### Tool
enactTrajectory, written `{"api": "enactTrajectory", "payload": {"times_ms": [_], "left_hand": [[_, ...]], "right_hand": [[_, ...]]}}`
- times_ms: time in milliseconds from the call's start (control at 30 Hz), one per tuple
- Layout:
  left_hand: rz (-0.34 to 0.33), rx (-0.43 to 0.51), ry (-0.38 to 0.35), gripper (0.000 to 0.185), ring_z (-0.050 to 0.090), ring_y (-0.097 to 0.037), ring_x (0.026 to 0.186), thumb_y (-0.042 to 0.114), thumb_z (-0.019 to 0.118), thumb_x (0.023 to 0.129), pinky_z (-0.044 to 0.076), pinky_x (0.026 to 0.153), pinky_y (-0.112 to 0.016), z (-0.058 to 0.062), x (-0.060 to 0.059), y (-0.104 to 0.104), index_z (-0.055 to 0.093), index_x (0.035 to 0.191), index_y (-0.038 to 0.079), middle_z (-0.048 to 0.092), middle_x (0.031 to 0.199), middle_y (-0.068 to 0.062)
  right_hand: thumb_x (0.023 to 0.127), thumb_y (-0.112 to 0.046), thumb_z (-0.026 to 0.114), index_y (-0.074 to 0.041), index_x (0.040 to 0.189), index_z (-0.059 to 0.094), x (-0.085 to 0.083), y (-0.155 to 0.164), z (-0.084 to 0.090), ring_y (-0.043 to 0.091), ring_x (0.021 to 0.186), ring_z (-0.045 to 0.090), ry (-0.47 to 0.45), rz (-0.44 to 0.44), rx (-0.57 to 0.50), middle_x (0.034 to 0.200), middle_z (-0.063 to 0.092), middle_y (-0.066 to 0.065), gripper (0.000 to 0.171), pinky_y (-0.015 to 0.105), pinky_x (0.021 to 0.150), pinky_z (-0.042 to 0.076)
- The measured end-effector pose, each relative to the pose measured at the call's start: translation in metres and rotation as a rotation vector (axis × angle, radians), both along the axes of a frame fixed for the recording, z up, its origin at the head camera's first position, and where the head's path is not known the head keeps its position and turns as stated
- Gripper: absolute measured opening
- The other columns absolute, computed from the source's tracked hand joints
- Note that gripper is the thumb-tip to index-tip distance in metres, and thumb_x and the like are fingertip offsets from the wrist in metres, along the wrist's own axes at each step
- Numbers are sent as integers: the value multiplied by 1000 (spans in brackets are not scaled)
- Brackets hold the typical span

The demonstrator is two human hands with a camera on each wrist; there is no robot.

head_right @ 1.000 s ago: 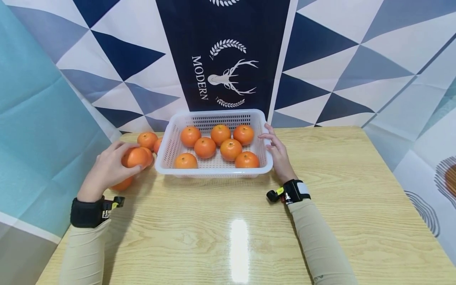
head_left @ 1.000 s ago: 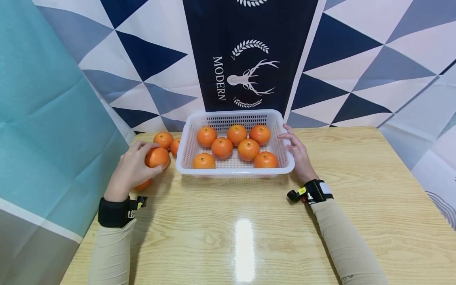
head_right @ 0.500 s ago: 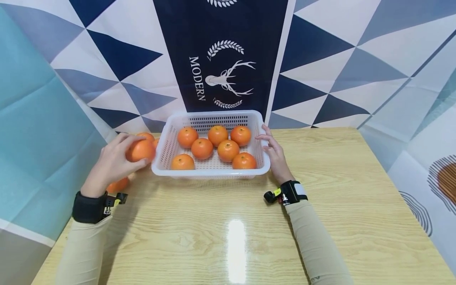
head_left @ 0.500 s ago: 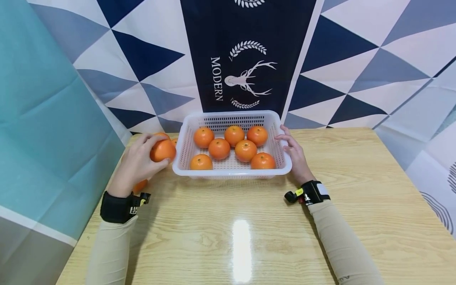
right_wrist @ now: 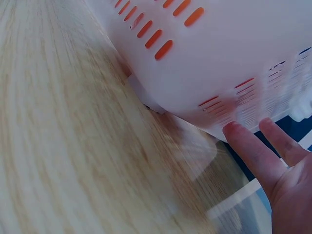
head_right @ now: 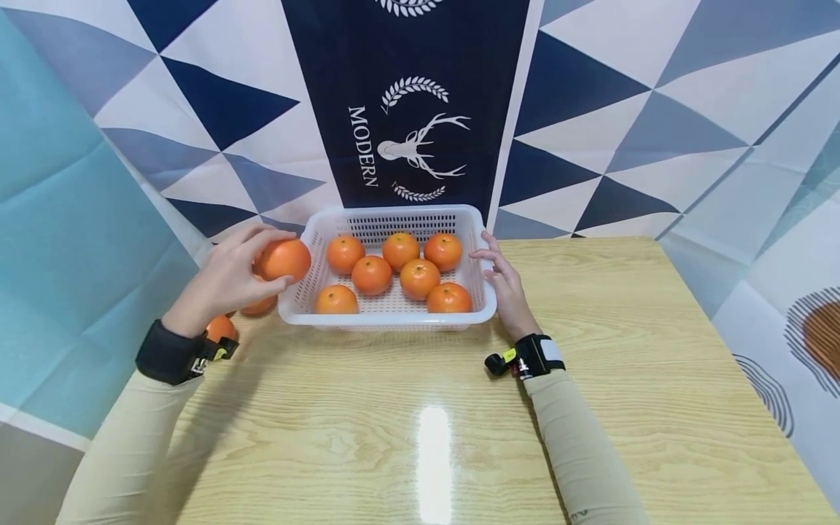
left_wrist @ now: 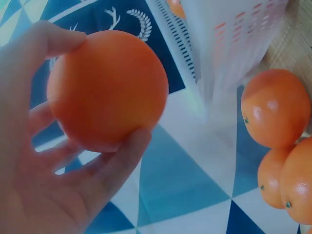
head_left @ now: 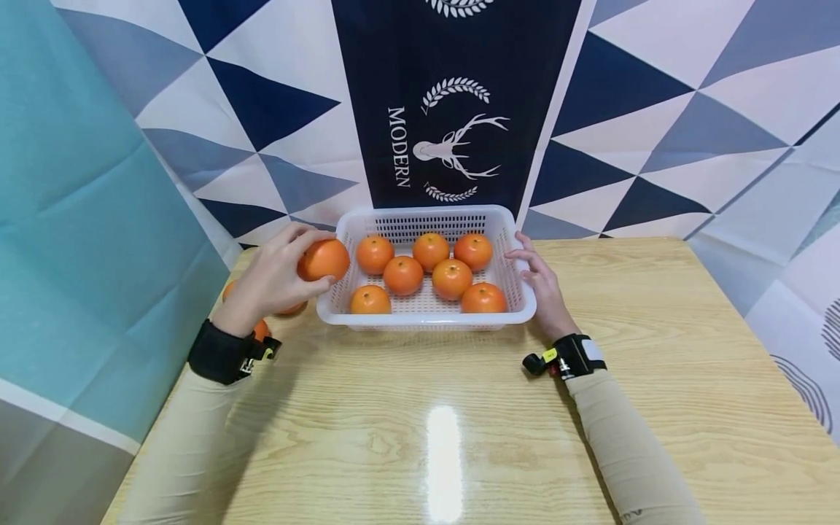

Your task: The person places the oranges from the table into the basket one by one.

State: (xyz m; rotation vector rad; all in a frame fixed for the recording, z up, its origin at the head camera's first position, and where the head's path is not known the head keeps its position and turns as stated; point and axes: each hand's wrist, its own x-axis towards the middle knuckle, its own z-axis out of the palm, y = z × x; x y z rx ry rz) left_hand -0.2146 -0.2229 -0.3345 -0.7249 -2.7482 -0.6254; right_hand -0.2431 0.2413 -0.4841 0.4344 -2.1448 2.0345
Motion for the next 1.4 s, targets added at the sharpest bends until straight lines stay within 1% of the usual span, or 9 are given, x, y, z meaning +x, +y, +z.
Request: {"api": "enactTrajectory", "payload": {"times_ms": [233, 433, 533, 633, 733, 967, 1167, 1233, 1400], "left_hand": [[-84, -64, -30, 60, 69, -45, 119, 29, 85, 96, 67, 100, -64, 12, -8, 10, 67, 151, 13, 59, 152, -23], [-149, -101, -54, 60, 70, -43, 120, 30, 86, 95, 68, 99, -61, 14, -17, 19, 68, 150, 14, 60, 151, -22], [-167, -106, -95, 63, 70, -42, 120, 31, 85, 94, 67, 101, -59, 10, -21, 23, 67, 152, 14, 61, 149, -20], [-175, -109, -131, 65, 69, -42, 123, 32, 84, 94, 62, 106, -61, 7, -24, 28, 66, 154, 15, 60, 150, -18], [-194, -116, -162, 64, 67, -43, 129, 34, 83, 94, 57, 111, -65, 4, -29, 35, 66, 154, 18, 59, 154, -17], [-247, -137, -214, 61, 64, -41, 134, 36, 81, 93, 52, 115, -66, 3, -37, 56, 68, 150, 20, 59, 155, -15], [-325, -182, -228, 60, 61, -39, 136, 34, 84, 94, 58, 117, -59, 0, -43, 72, 69, 149, 16, 62, 153, -18], [-362, -189, -233, 60, 61, -38, 136, 32, 85, 94, 58, 118, -57, -1, -45, 78, 70, 149, 15, 63, 152, -18], [-442, -212, -247, 62, 63, -37, 132, 28, 87, 93, 58, 117, -52, -4, -50, 94, 69, 150, 13, 61, 151, -19]], "right_hand": [[108, -8, 42, -17, 133, 72, -4, -2, -5, 34, 180, 8, 26, 12, -63, 191, 21, 4, 40, 22, 137, 33], [110, -9, 41, 4, 142, 60, -2, -3, -2, 32, 180, 9, 15, 7, -20, 192, 20, 2, 39, 39, 143, 28], [110, -9, 41, 4, 141, 61, -2, -5, -1, 33, 181, 8, 20, 17, -21, 192, 19, 3, 39, 29, 138, 34], [110, -8, 41, -9, 136, 68, -3, -7, 0, 34, 181, 7, 25, 28, -39, 192, 19, 4, 38, 15, 129, 40], [110, -9, 40, -22, 132, 71, -3, -7, 0, 32, 181, 7, 15, 32, -59, 192, 19, 1, 40, 12, 126, 41], [109, -8, 39, -23, 134, 70, -2, -7, -2, 30, 181, 7, -15, 14, -50, 192, 18, -1, 42, 49, 145, 26], [109, -9, 41, -19, 134, 71, -1, -6, -4, 33, 180, 9, 0, 18, -56, 192, 19, 0, 40, 16, 129, 41], [109, -9, 42, -18, 134, 71, 0, -4, -3, 34, 180, 9, 3, 14, -53, 192, 20, 0, 39, 13, 125, 42], [110, -9, 42, -12, 137, 68, 0, 0, 0, 34, 181, 6, 0, 2, -5, 192, 18, 1, 38, 38, 143, 30]]}}
